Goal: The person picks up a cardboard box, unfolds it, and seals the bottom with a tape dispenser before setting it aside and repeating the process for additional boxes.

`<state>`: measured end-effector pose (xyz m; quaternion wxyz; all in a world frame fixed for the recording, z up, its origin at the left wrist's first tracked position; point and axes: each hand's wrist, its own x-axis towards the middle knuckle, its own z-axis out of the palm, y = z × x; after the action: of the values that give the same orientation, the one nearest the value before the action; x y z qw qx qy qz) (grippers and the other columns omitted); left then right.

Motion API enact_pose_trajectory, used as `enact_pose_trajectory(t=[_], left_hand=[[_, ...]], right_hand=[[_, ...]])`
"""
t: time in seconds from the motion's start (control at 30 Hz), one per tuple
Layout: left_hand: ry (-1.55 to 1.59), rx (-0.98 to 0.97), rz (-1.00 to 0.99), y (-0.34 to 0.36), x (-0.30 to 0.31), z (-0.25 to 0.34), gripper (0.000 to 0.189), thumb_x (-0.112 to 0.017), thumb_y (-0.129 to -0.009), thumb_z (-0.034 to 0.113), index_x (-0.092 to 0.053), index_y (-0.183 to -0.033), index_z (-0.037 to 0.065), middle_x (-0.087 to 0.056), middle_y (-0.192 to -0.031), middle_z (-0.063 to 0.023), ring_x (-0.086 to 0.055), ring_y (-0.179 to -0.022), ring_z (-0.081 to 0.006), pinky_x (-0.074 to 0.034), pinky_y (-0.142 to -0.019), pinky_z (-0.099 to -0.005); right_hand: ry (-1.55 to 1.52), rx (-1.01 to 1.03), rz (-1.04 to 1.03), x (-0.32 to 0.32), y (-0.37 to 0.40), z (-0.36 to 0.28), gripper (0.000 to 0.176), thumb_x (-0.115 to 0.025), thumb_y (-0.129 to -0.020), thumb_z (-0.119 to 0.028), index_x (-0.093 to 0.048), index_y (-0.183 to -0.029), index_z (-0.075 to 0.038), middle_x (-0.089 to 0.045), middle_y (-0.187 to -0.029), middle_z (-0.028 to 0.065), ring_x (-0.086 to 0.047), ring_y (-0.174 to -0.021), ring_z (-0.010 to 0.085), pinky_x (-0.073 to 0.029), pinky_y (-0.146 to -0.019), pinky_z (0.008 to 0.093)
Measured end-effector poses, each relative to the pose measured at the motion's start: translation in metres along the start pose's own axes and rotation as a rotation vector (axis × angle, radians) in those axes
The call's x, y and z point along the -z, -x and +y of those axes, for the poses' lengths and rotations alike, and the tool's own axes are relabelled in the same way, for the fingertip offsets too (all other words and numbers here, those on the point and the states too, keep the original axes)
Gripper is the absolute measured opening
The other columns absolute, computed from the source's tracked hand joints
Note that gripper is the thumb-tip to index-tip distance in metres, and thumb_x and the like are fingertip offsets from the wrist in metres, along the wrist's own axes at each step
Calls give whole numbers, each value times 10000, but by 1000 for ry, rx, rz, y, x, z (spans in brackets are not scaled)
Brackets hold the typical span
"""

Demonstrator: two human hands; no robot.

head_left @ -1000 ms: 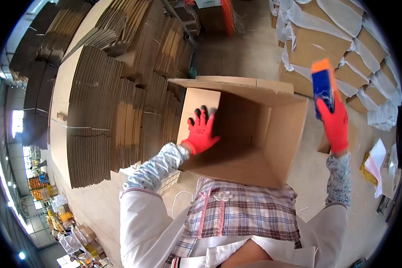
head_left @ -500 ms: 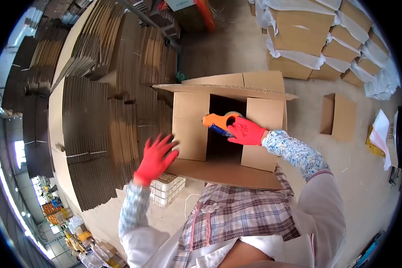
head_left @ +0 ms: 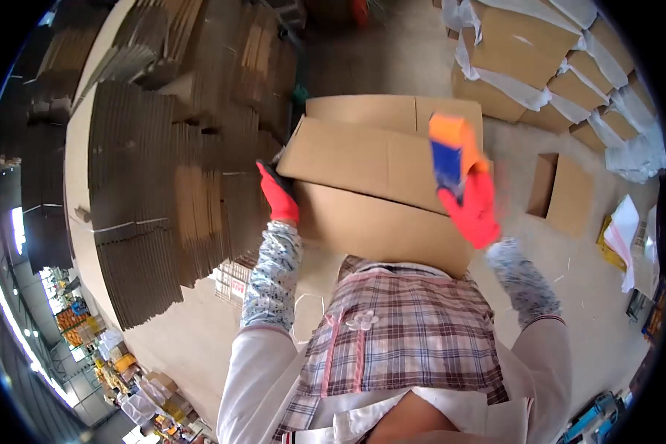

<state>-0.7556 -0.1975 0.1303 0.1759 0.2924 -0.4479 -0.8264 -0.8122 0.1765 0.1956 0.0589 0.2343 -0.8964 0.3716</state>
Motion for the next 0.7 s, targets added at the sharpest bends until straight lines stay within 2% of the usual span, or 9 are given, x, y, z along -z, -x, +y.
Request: enact_pose_trajectory(t=[0.07,0.2,0.3,0.33,0.4,0.47,0.53,0.6,0.7], left_hand=[[-116,16,-198,-12,14,-10,536,-410,-995,405,-528,-1256,-48,-566,-1268,-147,-527,-1170,-241,-367,-1038,-330],[-953,-224,-44,1,-10,0,459,-440,-991,331,-523,-1258,-33,-576,-1246,-190,-531,-1173,-284,-388,-1003,-341],[-1134,-98,-11,-14,10,-17,457,-461,-972,383,-558,-1232,21,-577,-1240,-183,-517,-1180,-336,-399,-989,-361],[-1341,-421,-197,-31,73,-54,500,-454,-958,443,-549,-1251,49,-584,-1232,-174,-515,-1182,-334,-399,-988,-366],[-1295,47,91,-27,47,-38,503,-486,-945,440,-513,-1297,83,-601,-1203,-163,-543,-1140,-344,-423,-959,-373],[-104,410,-118,-6,44,18,496,-504,-971,292,-381,-1415,108,-636,-1139,-106,-605,-1047,-264,-456,-894,-328],[-905,-180,-351,21,-13,86,588,-546,-948,170,-275,-1451,29,-448,-1382,-144,-404,-1292,-212,-290,-1066,-309],[-740,-136,-803,33,-25,127,747,-648,-858,387,-338,-1417,0,-270,-1495,-189,-239,-1396,-283,-139,-1131,-399],[-1018,-81,-1017,40,-44,149,705,-632,-808,534,-539,-1238,-16,-446,-1354,-212,-372,-1307,-352,-170,-1111,-506]], right_hand=[[205,95,-73,-19,16,14,620,-728,-757,-238,-461,-1241,43,-522,-1151,232,-477,-1085,425,-404,-914,472],[36,-141,-182,-14,-28,-25,424,-699,-781,-253,-540,-1044,39,-569,-959,214,-514,-928,404,-412,-824,456],[-207,406,-385,-45,-64,-66,387,-731,-731,-251,-581,-981,3,-579,-947,183,-538,-894,366,-429,-832,438],[-173,496,-542,-63,-67,-70,391,-744,-716,-260,-585,-959,1,-589,-929,180,-552,-903,358,-433,-844,432],[-206,606,-545,-90,-75,-77,411,-759,-695,-278,-598,-950,1,-603,-938,174,-572,-917,339,-441,-869,420],[-327,776,-347,-100,-78,-76,371,-718,-729,-248,-559,-978,-24,-579,-857,122,-553,-795,284,-441,-740,376],[-260,801,-559,-97,-71,-59,451,-715,-680,-222,-557,-1052,-22,-606,-952,118,-580,-851,279,-459,-798,383],[-188,898,-506,-86,-84,-65,428,-692,-692,-238,-568,-1051,-40,-619,-1039,119,-598,-942,269,-459,-879,372],[-61,964,-491,-91,-75,-55,395,-663,-710,-256,-583,-1043,-59,-618,-1097,112,-599,-1003,253,-453,-923,360]])
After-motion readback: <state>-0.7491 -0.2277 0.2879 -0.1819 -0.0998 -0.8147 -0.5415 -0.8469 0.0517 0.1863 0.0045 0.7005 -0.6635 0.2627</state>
